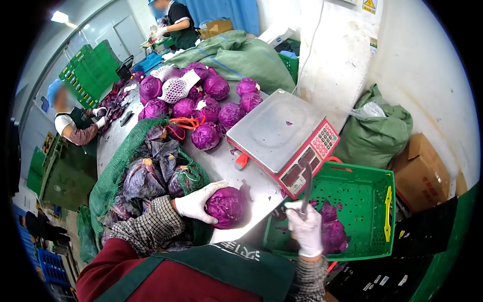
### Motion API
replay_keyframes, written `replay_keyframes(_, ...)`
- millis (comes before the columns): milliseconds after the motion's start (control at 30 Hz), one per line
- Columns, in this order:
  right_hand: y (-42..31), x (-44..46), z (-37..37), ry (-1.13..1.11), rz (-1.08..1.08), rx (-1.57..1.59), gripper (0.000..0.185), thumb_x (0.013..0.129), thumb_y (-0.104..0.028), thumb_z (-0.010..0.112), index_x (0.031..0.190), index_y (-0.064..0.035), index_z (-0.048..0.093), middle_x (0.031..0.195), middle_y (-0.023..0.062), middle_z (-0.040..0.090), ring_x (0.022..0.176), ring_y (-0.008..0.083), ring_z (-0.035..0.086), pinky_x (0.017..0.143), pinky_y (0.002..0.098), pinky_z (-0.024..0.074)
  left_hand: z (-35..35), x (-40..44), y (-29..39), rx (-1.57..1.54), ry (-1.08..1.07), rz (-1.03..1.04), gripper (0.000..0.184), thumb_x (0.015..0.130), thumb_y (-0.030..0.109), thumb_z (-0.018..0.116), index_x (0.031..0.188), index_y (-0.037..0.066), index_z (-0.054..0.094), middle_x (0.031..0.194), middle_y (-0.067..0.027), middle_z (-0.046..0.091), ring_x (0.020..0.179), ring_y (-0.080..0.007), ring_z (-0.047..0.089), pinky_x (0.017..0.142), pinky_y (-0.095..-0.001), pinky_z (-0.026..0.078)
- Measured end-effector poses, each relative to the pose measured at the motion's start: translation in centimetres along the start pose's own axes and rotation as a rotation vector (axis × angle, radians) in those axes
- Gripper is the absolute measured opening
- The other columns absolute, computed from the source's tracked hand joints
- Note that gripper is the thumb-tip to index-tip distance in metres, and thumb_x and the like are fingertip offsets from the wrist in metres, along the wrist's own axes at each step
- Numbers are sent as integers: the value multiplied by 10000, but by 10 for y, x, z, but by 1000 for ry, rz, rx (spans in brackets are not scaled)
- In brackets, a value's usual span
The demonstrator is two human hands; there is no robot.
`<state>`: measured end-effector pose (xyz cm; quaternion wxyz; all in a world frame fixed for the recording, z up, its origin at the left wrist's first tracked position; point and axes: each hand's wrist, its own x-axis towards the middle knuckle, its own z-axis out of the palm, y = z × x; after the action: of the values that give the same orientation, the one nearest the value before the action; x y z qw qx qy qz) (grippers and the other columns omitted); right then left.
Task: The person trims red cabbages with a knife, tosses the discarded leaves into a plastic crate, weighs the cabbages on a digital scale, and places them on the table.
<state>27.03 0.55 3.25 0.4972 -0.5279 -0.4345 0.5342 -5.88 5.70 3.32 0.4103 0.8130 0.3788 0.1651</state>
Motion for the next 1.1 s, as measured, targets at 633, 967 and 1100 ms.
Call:
replay_keyframes(633, 88, 8, 85, -238, 157, 83, 420, 909, -187, 633, 1279, -3, 556, 1112, 70, 629, 818, 73, 559, 747, 225, 462, 4, 2, -21, -561, 139, -314, 894, 623, 175, 879, 1366, 13, 409, 1287, -92, 536, 1190, -185, 507, 1075, -355, 371)
replay_keyframes(967, 52, -1, 69, -295, -39, 218, 434, 986, -307, 507, 1242, 44, 514, 1040, 190, 673, 507, 109, 536, 504, 231, 455, 14, -1, -108, -2227, -142, 226, 552, 1005, 342, 409, 1458, 45, 302, 1489, -186, 339, 1331, -380, 385, 1108, -555, 310)
replay_keyframes(1100, 53, -7, 78, -361, -8, 173, 434, 993, -291, 492, 1224, 76, 507, 1050, 170, 674, 554, 121, 554, 497, 234, 451, -2, -10, -5, -2057, 105, 377, 633, 978, 484, 367, 1462, 83, 298, 1493, -174, 324, 1352, -351, 359, 1122, -541, 284)
